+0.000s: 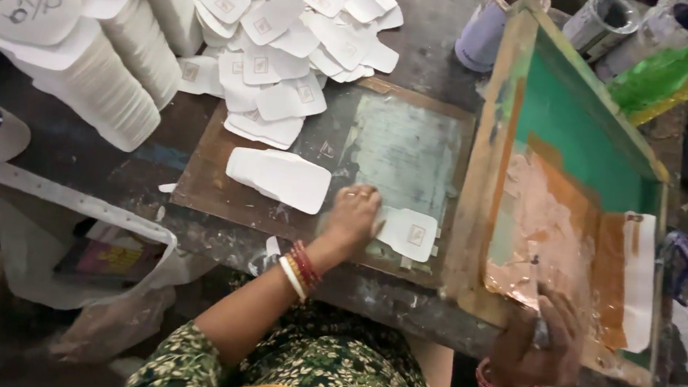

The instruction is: The person places white plastic items onto a wooden board and uses a squeegee to apply ink through a screen printing frame. The person repeatedly aligns the items, pulls the squeegee across the screen, and removes the printed items to place them in a pile.

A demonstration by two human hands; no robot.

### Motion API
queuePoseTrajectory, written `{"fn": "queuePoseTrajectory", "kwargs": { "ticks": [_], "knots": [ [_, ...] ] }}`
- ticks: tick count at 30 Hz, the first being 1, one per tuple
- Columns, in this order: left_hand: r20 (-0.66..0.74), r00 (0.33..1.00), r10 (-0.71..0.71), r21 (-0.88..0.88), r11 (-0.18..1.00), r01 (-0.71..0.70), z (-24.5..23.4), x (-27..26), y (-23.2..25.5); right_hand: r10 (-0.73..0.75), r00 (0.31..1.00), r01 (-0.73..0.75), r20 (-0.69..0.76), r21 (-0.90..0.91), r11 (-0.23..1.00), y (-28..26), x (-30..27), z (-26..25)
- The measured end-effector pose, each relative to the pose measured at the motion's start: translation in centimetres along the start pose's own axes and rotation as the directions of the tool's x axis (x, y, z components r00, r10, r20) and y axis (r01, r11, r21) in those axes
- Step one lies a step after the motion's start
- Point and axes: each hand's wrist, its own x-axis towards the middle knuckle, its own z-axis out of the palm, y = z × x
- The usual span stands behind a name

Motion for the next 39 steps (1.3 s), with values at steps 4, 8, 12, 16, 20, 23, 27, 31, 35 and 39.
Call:
{"fn": "queuePoseTrajectory", "kwargs": {
  "ticks": [4, 8, 12, 16, 20, 23, 27, 31, 35, 39],
  "knots": [
    [0.434, 0.889, -0.148, -0.261, 0.923, 0.282, 3.1, 0.5, -2.5, 0.024, 0.997, -0.022, -0.074, 0.019, 1.0, 1.6, -0.9, -0.2],
    [0.111, 0.812, -0.573, -0.899, 0.291, 0.328, -0.9, 1.9, -8.0, 0.191, 0.973, -0.196, -0.128, -0.033, 0.98, -1.2, 2.2, -0.7],
    [-0.051, 0.941, -0.334, -0.377, 0.879, 0.292, -7.8, -0.4, -8.6, 0.259, 0.961, -0.264, -0.098, -0.043, 0.964, 1.4, -0.4, -2.1],
    [-0.003, 0.991, -0.135, -0.206, 0.97, 0.131, -8.0, -4.4, -8.8, 0.203, 0.978, -0.202, -0.055, 0.028, 0.979, 4.0, -3.6, -1.8],
    [0.065, 0.974, -0.217, -0.433, 0.873, 0.224, -8.9, -4.5, -7.7, 0.207, 0.975, -0.208, -0.081, -0.006, 0.978, 2.2, -1.7, -2.0],
    [0.242, 0.959, -0.149, -0.43, 0.869, 0.243, -8.5, -4.0, -3.8, 0.222, 0.969, -0.227, -0.113, -0.033, 0.973, 1.8, 0.0, -1.9],
    [0.061, 0.988, 0.142, -0.417, 0.903, -0.104, -2.0, -4.7, 2.0, 0.201, 0.962, -0.214, -0.184, -0.05, 0.976, 4.3, -2.1, -2.3],
    [0.043, 0.978, 0.206, -0.399, 0.901, -0.172, 1.8, -1.5, 4.3, 0.18, 0.964, -0.185, -0.196, -0.007, 0.983, 2.8, -0.3, -2.5],
    [0.129, 0.963, 0.237, -0.421, 0.892, -0.163, 2.2, -1.3, 6.3, 0.151, 0.963, -0.163, -0.224, -0.032, 0.986, 1.8, 1.7, -2.5],
    [0.099, 0.965, 0.242, -0.406, 0.895, -0.182, 2.4, -3.0, 6.5, 0.146, 0.959, -0.161, -0.242, -0.041, 0.986, 2.7, 1.1, -2.4]
  ]
}}
